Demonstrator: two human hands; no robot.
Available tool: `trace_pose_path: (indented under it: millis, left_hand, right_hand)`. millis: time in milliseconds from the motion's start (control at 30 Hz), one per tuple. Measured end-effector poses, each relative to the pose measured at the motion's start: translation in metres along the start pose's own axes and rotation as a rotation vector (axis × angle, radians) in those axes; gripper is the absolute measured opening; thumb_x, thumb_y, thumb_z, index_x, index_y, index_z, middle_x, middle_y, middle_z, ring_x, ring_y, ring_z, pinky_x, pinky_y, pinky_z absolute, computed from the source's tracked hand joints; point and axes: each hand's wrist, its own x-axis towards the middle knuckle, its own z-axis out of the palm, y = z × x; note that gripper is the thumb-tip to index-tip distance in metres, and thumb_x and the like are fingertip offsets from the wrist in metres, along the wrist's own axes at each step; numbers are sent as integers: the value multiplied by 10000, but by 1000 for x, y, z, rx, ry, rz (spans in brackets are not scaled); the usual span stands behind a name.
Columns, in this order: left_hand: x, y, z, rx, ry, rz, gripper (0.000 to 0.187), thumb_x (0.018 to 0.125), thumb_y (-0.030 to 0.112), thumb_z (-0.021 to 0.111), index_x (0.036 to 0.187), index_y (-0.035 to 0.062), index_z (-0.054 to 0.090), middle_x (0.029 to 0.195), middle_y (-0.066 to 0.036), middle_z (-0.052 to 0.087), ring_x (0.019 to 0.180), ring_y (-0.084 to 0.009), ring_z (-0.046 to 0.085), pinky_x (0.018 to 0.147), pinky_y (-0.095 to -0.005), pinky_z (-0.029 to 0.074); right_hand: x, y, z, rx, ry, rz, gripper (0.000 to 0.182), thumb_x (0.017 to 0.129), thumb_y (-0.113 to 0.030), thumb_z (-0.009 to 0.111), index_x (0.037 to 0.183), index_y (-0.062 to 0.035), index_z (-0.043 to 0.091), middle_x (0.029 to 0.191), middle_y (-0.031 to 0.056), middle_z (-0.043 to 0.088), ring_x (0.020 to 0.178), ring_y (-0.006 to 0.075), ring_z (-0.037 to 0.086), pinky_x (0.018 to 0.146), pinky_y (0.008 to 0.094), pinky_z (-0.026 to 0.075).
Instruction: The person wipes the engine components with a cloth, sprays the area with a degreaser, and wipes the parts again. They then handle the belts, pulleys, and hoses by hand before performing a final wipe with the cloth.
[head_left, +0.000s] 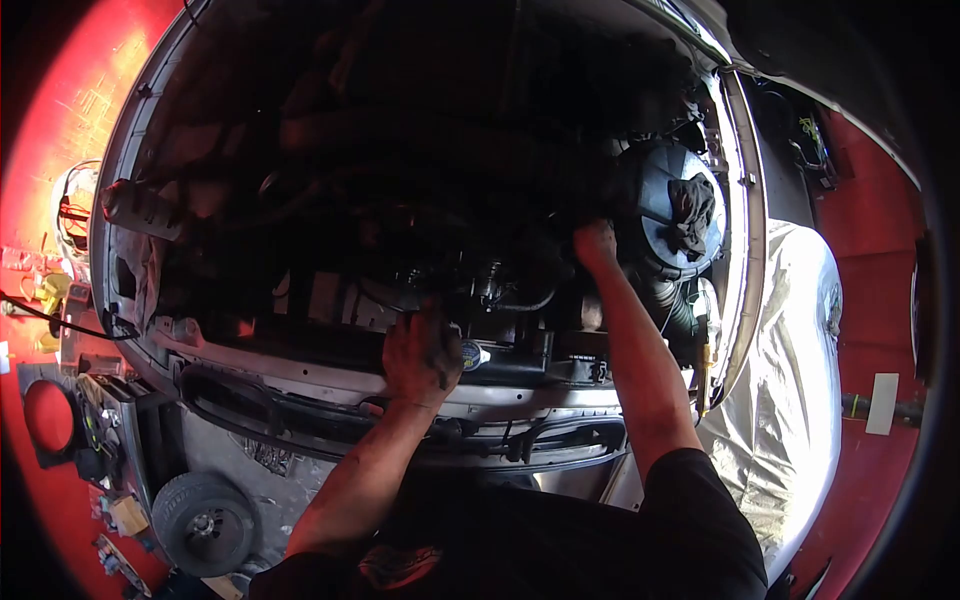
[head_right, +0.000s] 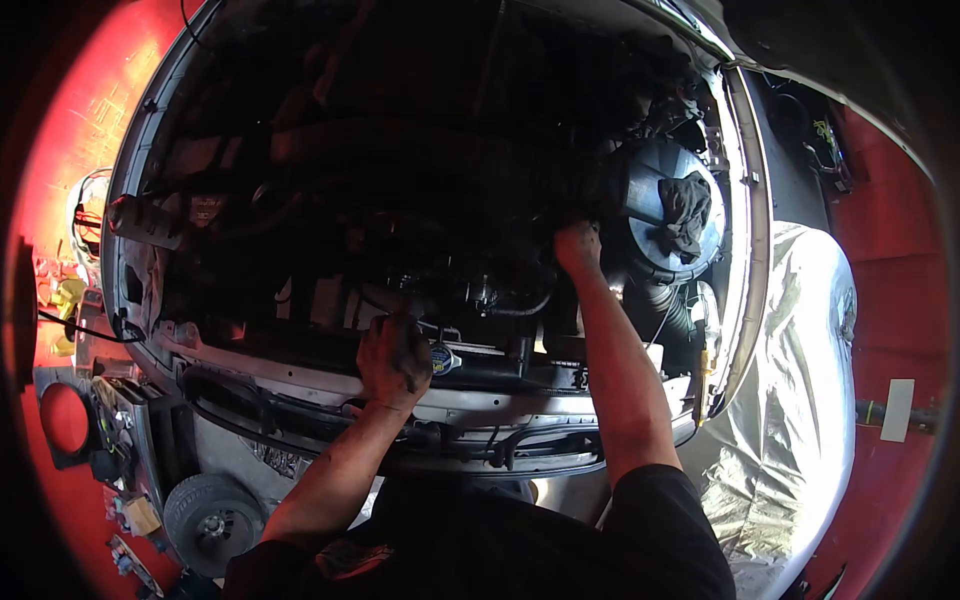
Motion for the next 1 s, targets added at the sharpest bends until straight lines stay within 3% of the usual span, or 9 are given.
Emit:
trace_pose_path:
  millis: [133, 267, 367, 467, 533, 733, 833, 900, 1000]
  left_hand:
    - [0, -5, 0, -27, -52, 35, 470, 839, 153, 642, 1296, 44, 611, 931, -129, 617, 867, -334, 608, 741, -477, 516]
    - [2, -1, -6, -54, -54, 25, 459, 837, 71, 625, 1291, 127, 650, 895, -107, 627, 837, -332, 621, 715, -460, 513]
    - [0, -5, 1, -70, -9, 80, 437, 839, 76, 622, 1271, 132, 658, 894, -107, 628, 821, -332, 621, 720, -463, 515]
    - [-2, -4, -3, -35, -137, 15, 488, 810, 160, 656, 1286, 57, 622, 1090, -125, 673, 989, -368, 630, 820, -495, 520]
    - [-9, -3, -6, -35, -122, 42, 465, 819, 156, 652, 1276, 73, 630, 1139, -123, 676, 998, -371, 639, 820, -497, 527]
    - [-11, -11, 5, 2, -106, -24, 398, 840, 149, 644, 1233, 87, 645, 1205, -146, 669, 1012, -399, 658, 816, -470, 556]
    - [-6, -30, 20, -309, -186, -216, 405, 850, 180, 663, 1241, 78, 632, 1226, -199, 652, 1007, -421, 667, 811, -456, 569]
    - [17, -25, 28, -403, -182, -129, 490, 919, 247, 665, 1347, 38, 549, 1292, -231, 611, 1043, -382, 675, 828, -443, 565]
    - [87, 60, 30, 162, -13, 495, 701, 902, 343, 738, 1443, -4, 457, 1377, -250, 577, 1124, -423, 655, 931, -482, 540]
  right_hand:
    - [-24, 20, 18, -48, 38, 27, 237, 890, -183, 563, 990, -25, 706, 1023, 266, 716, 1015, 456, 685, 920, 544, 522]
    - [-57, -12, 7, 497, 205, 312, 305, 928, -206, 604, 1106, 20, 703, 1045, 258, 729, 1021, 432, 695, 880, 508, 517]
    - [-59, -14, 6, 757, 98, 490, 355, 941, -220, 648, 1237, -28, 688, 1025, 206, 741, 921, 354, 719, 754, 419, 554]
    - [-72, -14, -7, 769, -32, 199, 351, 987, -265, 636, 1256, -45, 683, 934, 139, 727, 769, 255, 684, 664, 379, 541]
    - [-82, -28, -44, 941, -253, 453, 341, 994, -264, 635, 1263, -61, 682, 1029, 151, 738, 860, 313, 712, 719, 402, 552]
    - [-152, 11, -87, 391, 295, 100, 286, 1027, -250, 571, 1225, -78, 685, 1136, 179, 670, 1036, 368, 663, 830, 443, 541]
    - [-204, 11, -95, 468, 465, 235, 271, 979, -108, 615, 1247, -88, 646, 1133, 211, 619, 1048, 410, 655, 829, 467, 555]
    - [-229, 11, -67, 523, 583, 278, 274, 975, -75, 606, 1247, -88, 640, 1120, 201, 607, 1013, 418, 657, 832, 472, 554]
    - [-242, 6, -63, 550, 497, 141, 325, 954, -55, 628, 1271, -125, 624, 1143, 184, 603, 1002, 405, 660, 796, 482, 561]
